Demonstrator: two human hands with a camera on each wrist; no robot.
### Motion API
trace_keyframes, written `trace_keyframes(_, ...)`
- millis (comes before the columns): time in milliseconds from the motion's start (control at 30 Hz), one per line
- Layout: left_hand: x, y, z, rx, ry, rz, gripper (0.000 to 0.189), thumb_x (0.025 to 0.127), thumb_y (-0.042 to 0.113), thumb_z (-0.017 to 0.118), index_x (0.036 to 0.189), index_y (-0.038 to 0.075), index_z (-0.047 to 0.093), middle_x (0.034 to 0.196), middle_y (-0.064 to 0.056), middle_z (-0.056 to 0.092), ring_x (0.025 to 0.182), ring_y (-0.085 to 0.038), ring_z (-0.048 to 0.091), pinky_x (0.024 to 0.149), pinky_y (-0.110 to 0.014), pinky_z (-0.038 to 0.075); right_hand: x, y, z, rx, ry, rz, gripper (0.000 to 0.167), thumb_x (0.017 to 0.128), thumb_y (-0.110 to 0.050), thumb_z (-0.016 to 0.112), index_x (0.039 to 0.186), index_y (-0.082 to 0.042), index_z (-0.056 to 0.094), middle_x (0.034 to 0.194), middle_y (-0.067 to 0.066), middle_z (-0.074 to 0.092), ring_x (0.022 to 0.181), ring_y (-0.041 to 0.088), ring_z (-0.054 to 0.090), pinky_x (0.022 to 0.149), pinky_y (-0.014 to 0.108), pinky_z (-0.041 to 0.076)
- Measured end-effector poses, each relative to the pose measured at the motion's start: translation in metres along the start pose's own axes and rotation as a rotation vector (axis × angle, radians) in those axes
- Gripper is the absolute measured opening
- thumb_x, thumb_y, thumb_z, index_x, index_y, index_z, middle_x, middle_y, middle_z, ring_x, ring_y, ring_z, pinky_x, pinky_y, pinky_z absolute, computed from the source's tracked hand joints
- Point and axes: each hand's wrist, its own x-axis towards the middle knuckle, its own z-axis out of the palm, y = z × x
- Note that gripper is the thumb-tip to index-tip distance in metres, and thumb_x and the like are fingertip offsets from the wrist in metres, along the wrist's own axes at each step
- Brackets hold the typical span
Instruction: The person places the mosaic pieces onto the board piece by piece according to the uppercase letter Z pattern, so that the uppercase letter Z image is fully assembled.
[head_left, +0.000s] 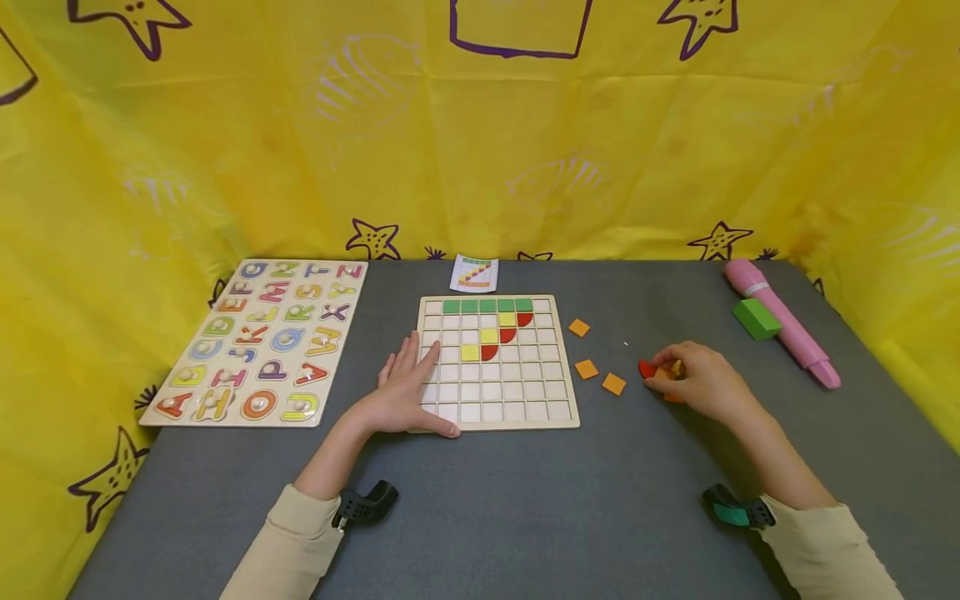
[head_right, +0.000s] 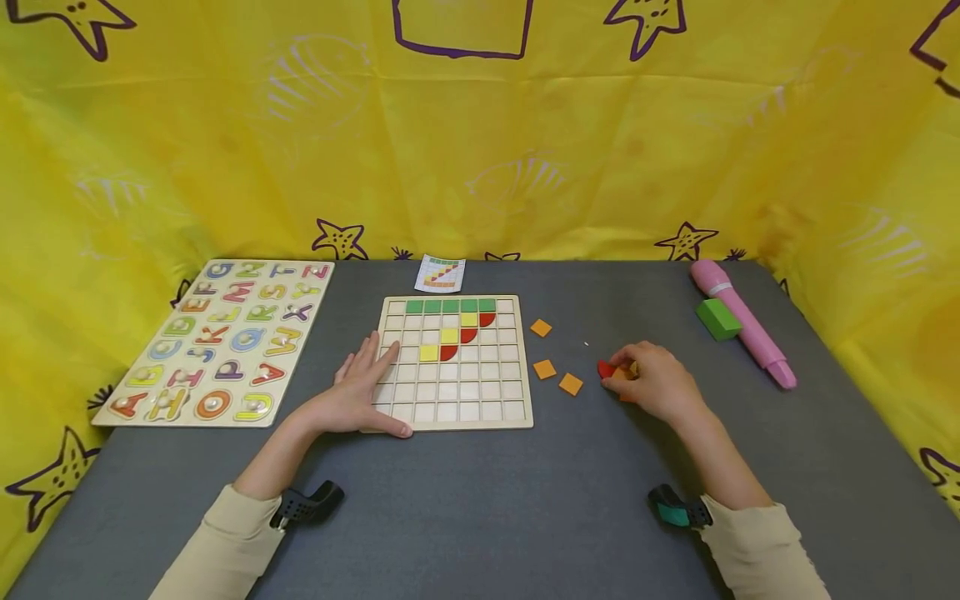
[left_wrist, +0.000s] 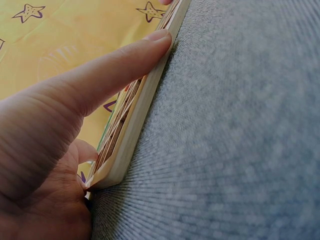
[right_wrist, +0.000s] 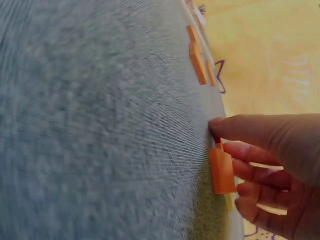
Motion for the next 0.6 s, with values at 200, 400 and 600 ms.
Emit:
trace_keyframes(200, 0.0, 0.0, 0.0, 0.005, 0.003, 0.002, 0.132, 0.064, 0.054, 0.086, 0.156, 0.004, 0.007, 0.157, -0.024, -0.02, 0.145, -0.038, -0.016, 0.112, -0.057, -0.003, 0.004, -0.003, 0.009, 0.05, 0.042, -0.157, 0.021, 0.082, -0.006, 0.076, 0.103, -0.005, 0.074, 0.092, 0.007, 0.066, 0.08, 0.023, 0.055, 0.071, 0.038, 0.042)
trace_keyframes(400, -0.001, 0.002, -0.001, 0.014, 0.007, 0.007, 0.131, 0.064, 0.053, 0.086, 0.156, 0.003, 0.008, 0.157, -0.025, -0.019, 0.145, -0.039, -0.015, 0.112, -0.057, -0.002, 0.005, -0.006, 0.015, 0.057, 0.049, -0.205, 0.026, 0.083, -0.005, 0.076, 0.109, -0.004, 0.073, 0.097, 0.006, 0.07, 0.08, 0.019, 0.059, 0.07, 0.033, 0.047)
trace_keyframes(600, -0.001, 0.003, -0.001, 0.014, 0.003, 0.003, 0.132, 0.064, 0.053, 0.086, 0.156, 0.003, 0.007, 0.157, -0.025, -0.019, 0.145, -0.039, -0.015, 0.112, -0.057, -0.003, 0.01, -0.011, 0.016, 0.022, 0.076, -0.169, 0.019, 0.082, -0.013, 0.079, 0.097, -0.005, 0.074, 0.083, 0.001, 0.066, 0.07, 0.016, 0.056, 0.064, 0.031, 0.045)
